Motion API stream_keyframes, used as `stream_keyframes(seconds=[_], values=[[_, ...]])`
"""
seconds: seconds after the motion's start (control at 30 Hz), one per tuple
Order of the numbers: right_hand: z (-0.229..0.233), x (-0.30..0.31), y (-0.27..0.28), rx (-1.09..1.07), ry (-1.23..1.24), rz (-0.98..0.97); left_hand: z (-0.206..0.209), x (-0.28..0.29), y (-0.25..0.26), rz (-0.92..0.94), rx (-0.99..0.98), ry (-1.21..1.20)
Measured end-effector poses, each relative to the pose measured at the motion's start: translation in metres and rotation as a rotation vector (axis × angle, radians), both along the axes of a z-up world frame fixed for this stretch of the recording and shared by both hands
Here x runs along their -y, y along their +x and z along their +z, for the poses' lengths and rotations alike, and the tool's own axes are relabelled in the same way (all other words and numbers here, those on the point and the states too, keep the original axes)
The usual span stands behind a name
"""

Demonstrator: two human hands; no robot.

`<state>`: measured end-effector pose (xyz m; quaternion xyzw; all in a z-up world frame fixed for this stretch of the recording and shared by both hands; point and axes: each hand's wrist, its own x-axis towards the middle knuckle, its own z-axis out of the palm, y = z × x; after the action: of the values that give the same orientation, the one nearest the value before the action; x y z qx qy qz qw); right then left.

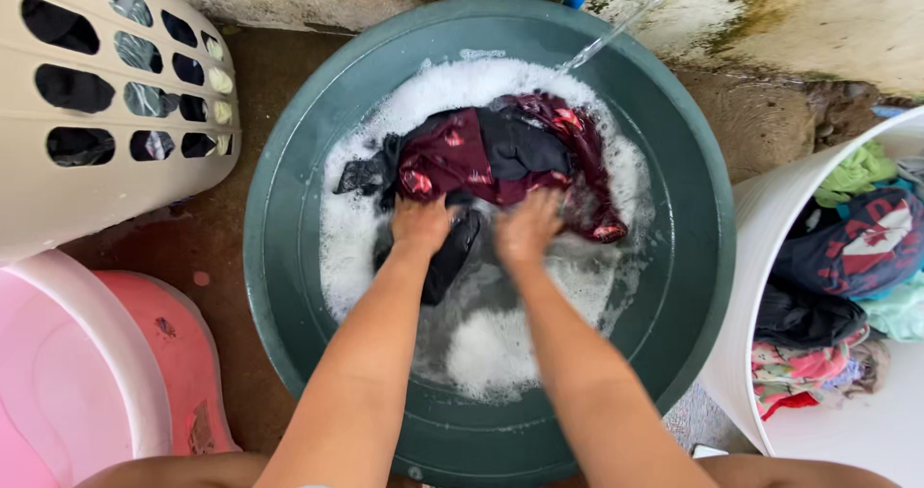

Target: The person washes clothes by hand in a large basin of soapy water, scrubbing, squeezing, and wringing each item before placing it in a laundry basket.

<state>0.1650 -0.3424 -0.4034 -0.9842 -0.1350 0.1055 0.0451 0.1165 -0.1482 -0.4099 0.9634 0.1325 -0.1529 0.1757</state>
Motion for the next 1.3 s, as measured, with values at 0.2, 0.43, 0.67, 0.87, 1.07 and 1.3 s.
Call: stream_keyframes(seconds=[0.2, 0.43, 0.67, 0.87, 1.07, 1.3], values=[[0.008, 0.014, -0.013, 0.051, 0.281, 0.379, -0.030, -0.071, 0.008, 0.161, -0.287, -0.085], [-0.045, 0.052, -0.061, 0.137, 0.376, 0.025, -0.046, -0.039, -0.043, -0.330, 0.299, 0.009], [0.024, 0.096, -0.086, -0.095, 0.033, 0.070, 0.024, -0.065, -0.062, -0.200, -0.145, 0.212], [0.087, 0.049, -0.149, -0.653, -0.092, 0.195, 0.053, 0.022, -0.107, -0.198, -0.056, 0.204], [0.227, 0.002, -0.196, -0.643, 0.095, 0.207, 0.026, 0.069, -0.177, 0.520, -0.164, -1.131], [0.327, 0.006, -0.235, 0.257, 0.899, 0.598, 0.103, 0.094, -0.153, 0.613, -0.264, -2.298]])
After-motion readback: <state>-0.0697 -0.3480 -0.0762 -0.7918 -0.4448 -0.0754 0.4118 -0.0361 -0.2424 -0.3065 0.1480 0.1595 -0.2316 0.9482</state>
